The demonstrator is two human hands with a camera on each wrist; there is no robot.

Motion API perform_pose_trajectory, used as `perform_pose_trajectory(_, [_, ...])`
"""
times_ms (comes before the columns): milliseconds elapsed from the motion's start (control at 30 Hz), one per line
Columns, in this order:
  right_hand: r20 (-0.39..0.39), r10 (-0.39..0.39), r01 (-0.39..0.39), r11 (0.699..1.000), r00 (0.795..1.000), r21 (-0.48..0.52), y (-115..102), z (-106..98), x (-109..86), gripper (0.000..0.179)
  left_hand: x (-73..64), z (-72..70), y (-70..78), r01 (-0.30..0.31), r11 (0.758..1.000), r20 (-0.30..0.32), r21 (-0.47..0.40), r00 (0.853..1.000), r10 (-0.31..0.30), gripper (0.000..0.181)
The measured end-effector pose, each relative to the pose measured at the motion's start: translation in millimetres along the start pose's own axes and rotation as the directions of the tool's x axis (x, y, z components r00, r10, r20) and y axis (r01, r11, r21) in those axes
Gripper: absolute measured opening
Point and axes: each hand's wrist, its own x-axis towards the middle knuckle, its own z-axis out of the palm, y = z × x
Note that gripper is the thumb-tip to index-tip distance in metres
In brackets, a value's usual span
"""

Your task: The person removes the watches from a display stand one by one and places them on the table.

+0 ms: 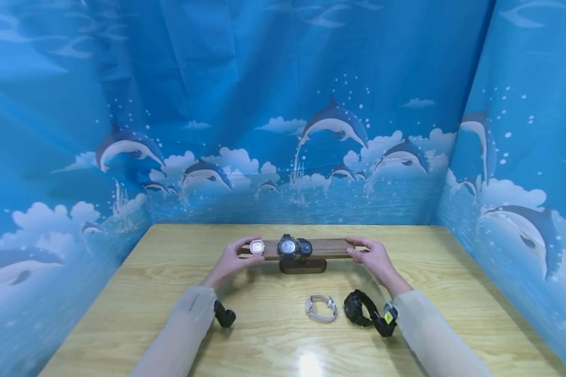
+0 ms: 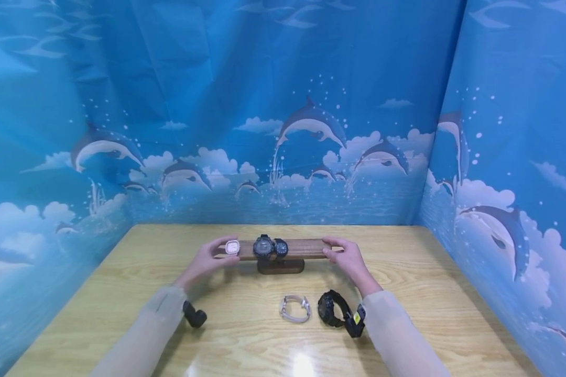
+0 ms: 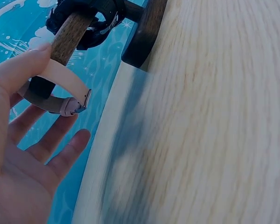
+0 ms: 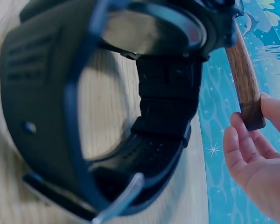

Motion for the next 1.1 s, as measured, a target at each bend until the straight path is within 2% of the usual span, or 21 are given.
perform_pose_trajectory(100, [-0.002, 0.002, -0.002, 1.0, 1.0, 0.003, -1, 1, -0.8, 0.043, -3.6, -1.6, 3.7, 0.021, 1.0, -0.003, 0.011, 1.0, -0.021, 0.059])
perform_pose_trajectory(333, [0.009, 0.002, -0.002, 1.0, 1.0, 0.009, -1, 2, -3.2, 0.044, 0.8, -6.4, -28.0, 0.011, 1.0, -0.065, -0.006, 0.998, -0.011, 0.062])
perform_pose_trajectory(533, [0.003, 0.0, 0.0, 1.0, 1.0, 0.003, -1, 2, -2.5, 0.043, -5.0, -9.8, -26.6, 0.005, 1.0, -0.088, 0.011, 0.996, -0.004, 0.061])
perform_pose_trajectory(800, [0.001, -0.006, 0.006, 1.0, 1.0, 0.011, 1, 2, -1.7, 0.042, -10.9, -11.2, -21.9, 0.05, 0.998, -0.101, 0.045, 0.994, -0.045, 0.053])
perform_pose_trajectory(1100, [0.006, -0.024, 0.024, 1.0, 1.0, -0.002, 3, 2, -2.0, 0.042, -17.9, -11.4, -23.0, 0.071, 0.995, -0.081, 0.074, 0.995, -0.065, 0.054])
